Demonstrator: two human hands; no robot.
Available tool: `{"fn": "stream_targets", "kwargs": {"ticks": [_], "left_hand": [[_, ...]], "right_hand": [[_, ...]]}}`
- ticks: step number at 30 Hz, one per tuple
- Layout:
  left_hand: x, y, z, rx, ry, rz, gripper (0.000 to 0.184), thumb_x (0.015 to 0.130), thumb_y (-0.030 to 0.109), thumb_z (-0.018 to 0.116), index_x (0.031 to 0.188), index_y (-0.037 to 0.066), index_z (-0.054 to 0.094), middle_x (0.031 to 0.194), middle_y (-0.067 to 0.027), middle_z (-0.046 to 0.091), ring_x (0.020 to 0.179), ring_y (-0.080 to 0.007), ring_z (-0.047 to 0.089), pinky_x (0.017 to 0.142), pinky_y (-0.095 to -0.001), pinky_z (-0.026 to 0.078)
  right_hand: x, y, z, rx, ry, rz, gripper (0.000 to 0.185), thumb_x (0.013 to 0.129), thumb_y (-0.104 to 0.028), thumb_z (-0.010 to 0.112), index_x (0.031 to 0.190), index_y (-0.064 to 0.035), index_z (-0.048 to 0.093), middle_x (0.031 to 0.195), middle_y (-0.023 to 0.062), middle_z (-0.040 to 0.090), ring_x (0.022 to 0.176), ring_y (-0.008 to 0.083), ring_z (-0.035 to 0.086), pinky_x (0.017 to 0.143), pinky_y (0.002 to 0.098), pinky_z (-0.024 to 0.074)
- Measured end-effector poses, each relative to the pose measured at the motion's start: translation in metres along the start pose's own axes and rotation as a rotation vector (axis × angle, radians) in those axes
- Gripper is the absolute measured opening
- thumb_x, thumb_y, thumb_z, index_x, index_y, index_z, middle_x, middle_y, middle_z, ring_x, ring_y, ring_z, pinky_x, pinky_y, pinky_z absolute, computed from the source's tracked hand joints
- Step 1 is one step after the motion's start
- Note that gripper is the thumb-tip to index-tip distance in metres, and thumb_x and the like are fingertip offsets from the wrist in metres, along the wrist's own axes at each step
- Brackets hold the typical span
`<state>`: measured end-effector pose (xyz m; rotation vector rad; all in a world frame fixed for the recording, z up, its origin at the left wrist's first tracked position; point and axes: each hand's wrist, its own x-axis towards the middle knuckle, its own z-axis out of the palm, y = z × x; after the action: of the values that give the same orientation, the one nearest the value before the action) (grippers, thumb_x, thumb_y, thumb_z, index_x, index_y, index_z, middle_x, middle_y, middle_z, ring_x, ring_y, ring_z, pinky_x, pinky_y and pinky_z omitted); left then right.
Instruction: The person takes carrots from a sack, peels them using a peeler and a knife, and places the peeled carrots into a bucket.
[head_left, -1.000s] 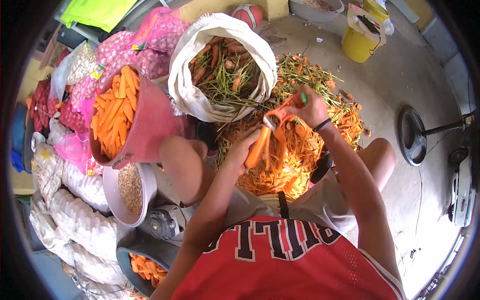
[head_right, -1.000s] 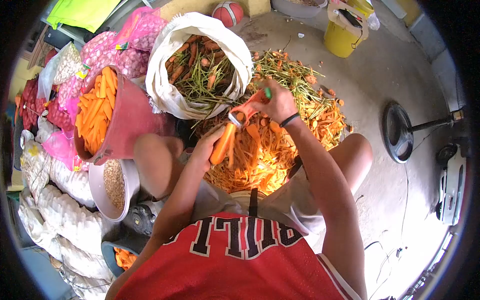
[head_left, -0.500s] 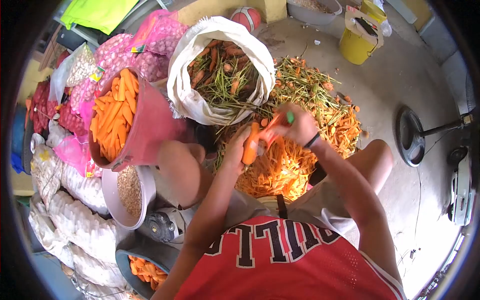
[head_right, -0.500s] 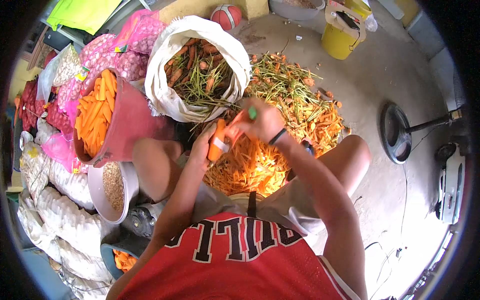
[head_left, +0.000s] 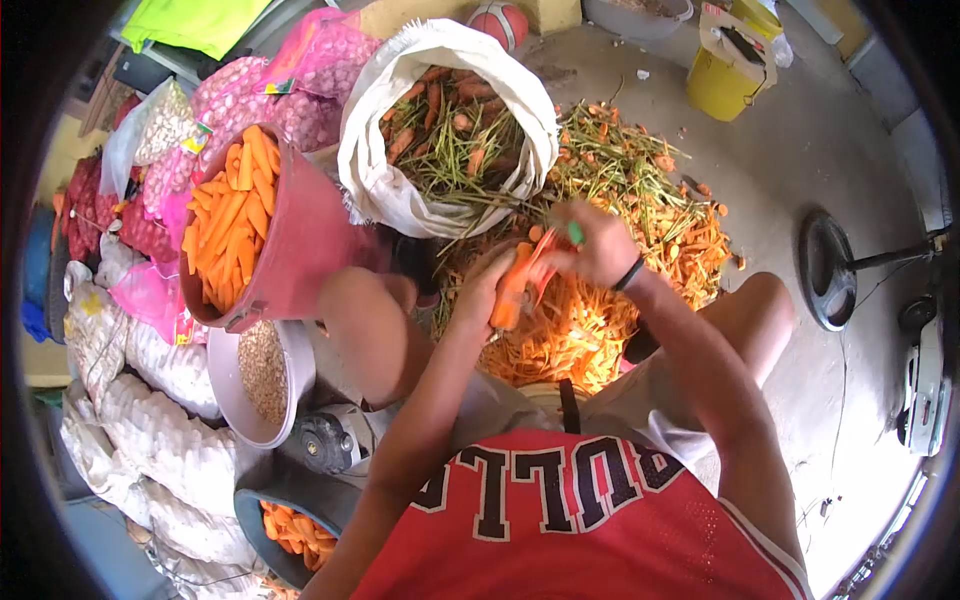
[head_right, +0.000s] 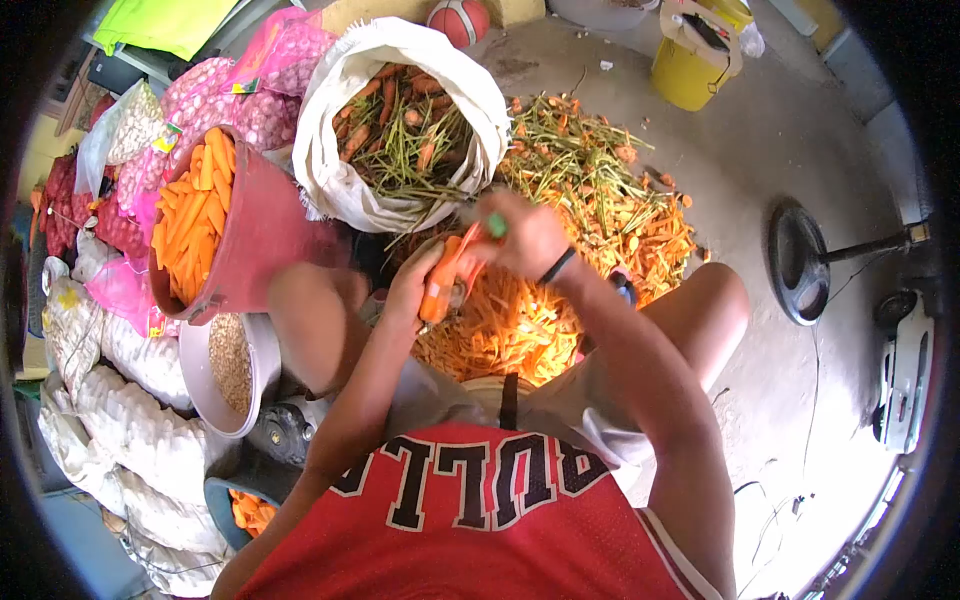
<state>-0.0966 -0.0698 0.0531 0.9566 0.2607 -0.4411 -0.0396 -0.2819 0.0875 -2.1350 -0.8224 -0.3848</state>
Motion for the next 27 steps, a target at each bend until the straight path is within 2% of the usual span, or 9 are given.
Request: {"fn": "stream_targets", "kwargs": {"ticks": [5, 7, 8, 15, 17, 19, 21, 23, 27], "left_hand": [[-0.001, 0.006, 0.006, 0.038, -0.007, -0.001, 0.032, 0.099, 0.026, 0.051, 0.123, 0.006, 0.055, 0.101, -0.0065, 0.063, 0.078, -0.0142, 0.063, 0.066, -0.0288, 0.055], [0.005, 0.008, 0.009, -0.078, 0.000, 0.021, 0.031, 0.100, 0.026, 0.049, 0.122, 0.005, 0.055, 0.103, -0.0068, 0.063, 0.081, -0.0148, 0.063, 0.069, -0.0296, 0.055], [0.012, 0.001, 0.008, -0.124, 0.056, 0.028, 0.032, 0.100, 0.027, 0.049, 0.122, 0.005, 0.055, 0.103, -0.0070, 0.063, 0.082, -0.0149, 0.063, 0.070, -0.0297, 0.055], [0.005, 0.000, -0.003, 0.026, 0.018, 0.011, 0.033, 0.096, 0.027, 0.056, 0.119, 0.003, 0.059, 0.097, -0.0065, 0.064, 0.081, -0.0151, 0.064, 0.067, -0.0277, 0.052], [0.009, 0.004, -0.006, -0.128, -0.072, -0.037, 0.033, 0.096, 0.028, 0.055, 0.117, 0.003, 0.060, 0.096, -0.0056, 0.064, 0.077, -0.0143, 0.064, 0.065, -0.0273, 0.052], [0.013, 0.002, -0.005, -0.111, -0.007, -0.023, 0.033, 0.097, 0.031, 0.053, 0.116, 0.005, 0.060, 0.098, -0.0066, 0.065, 0.075, -0.0139, 0.063, 0.063, -0.0266, 0.052], [0.012, -0.002, -0.002, -0.002, 0.068, 0.018, 0.034, 0.098, 0.034, 0.051, 0.118, 0.007, 0.057, 0.093, -0.0077, 0.063, 0.075, -0.0156, 0.062, 0.060, -0.0269, 0.051], [0.005, -0.003, -0.012, 0.034, 0.020, -0.038, 0.033, 0.098, 0.030, 0.052, 0.121, 0.006, 0.056, 0.094, -0.0058, 0.064, 0.074, -0.0136, 0.062, 0.062, -0.0261, 0.052], [0.002, 0.008, 0.006, -0.003, 0.080, -0.050, 0.031, 0.099, 0.030, 0.050, 0.119, 0.006, 0.057, 0.100, -0.0046, 0.063, 0.078, -0.0119, 0.061, 0.068, -0.0262, 0.053]], "right_hand": [[0.010, 0.030, -0.019, 0.030, 0.120, 0.380, 0.059, 0.065, -0.033, 0.089, 0.105, -0.0010, 0.059, 0.082, 0.0140, 0.068, 0.073, 0.0212, 0.069, 0.066, 0.0350, 0.0566], [0.000, -0.004, -0.005, 0.176, -0.045, 0.338, 0.067, 0.061, -0.034, 0.091, 0.112, -0.0029, 0.062, 0.092, 0.0138, 0.068, 0.093, 0.0268, 0.067, 0.083, 0.0378, 0.0541], [-0.003, -0.017, -0.001, 0.049, -0.070, 0.012, 0.065, 0.062, -0.035, 0.090, 0.112, -0.0052, 0.062, 0.095, 0.0139, 0.067, 0.098, 0.0284, 0.065, 0.086, 0.0398, 0.0529], [0.015, 0.033, -0.018, -0.006, 0.108, 0.385, 0.056, 0.063, -0.029, 0.090, 0.104, -0.0020, 0.062, 0.088, 0.0123, 0.068, 0.077, 0.0195, 0.068, 0.068, 0.0320, 0.0554], [0.010, 0.013, -0.010, 0.137, -0.015, 0.380, 0.058, 0.065, -0.033, 0.088, 0.106, -0.0018, 0.060, 0.087, 0.0138, 0.067, 0.079, 0.0265, 0.069, 0.071, 0.0367, 0.0561], [0.005, -0.017, 0.002, 0.062, -0.054, -0.041, 0.055, 0.066, -0.035, 0.087, 0.104, -0.0046, 0.061, 0.092, 0.0142, 0.066, 0.082, 0.0259, 0.069, 0.072, 0.0372, 0.0561], [0.004, -0.006, 0.007, -0.013, -0.099, -0.096, 0.054, 0.066, -0.035, 0.087, 0.102, -0.0048, 0.061, 0.095, 0.0143, 0.067, 0.083, 0.0243, 0.068, 0.072, 0.0376, 0.0563], [0.014, 0.003, -0.012, 0.073, -0.103, 0.312, 0.056, 0.066, -0.035, 0.087, 0.104, -0.0035, 0.061, 0.094, 0.0151, 0.067, 0.080, 0.0247, 0.069, 0.071, 0.0372, 0.0566], [0.012, 0.019, -0.015, 0.123, 0.021, 0.403, 0.064, 0.062, -0.036, 0.089, 0.109, -0.0029, 0.062, 0.087, 0.0150, 0.068, 0.076, 0.0269, 0.069, 0.068, 0.0373, 0.0563]]}}
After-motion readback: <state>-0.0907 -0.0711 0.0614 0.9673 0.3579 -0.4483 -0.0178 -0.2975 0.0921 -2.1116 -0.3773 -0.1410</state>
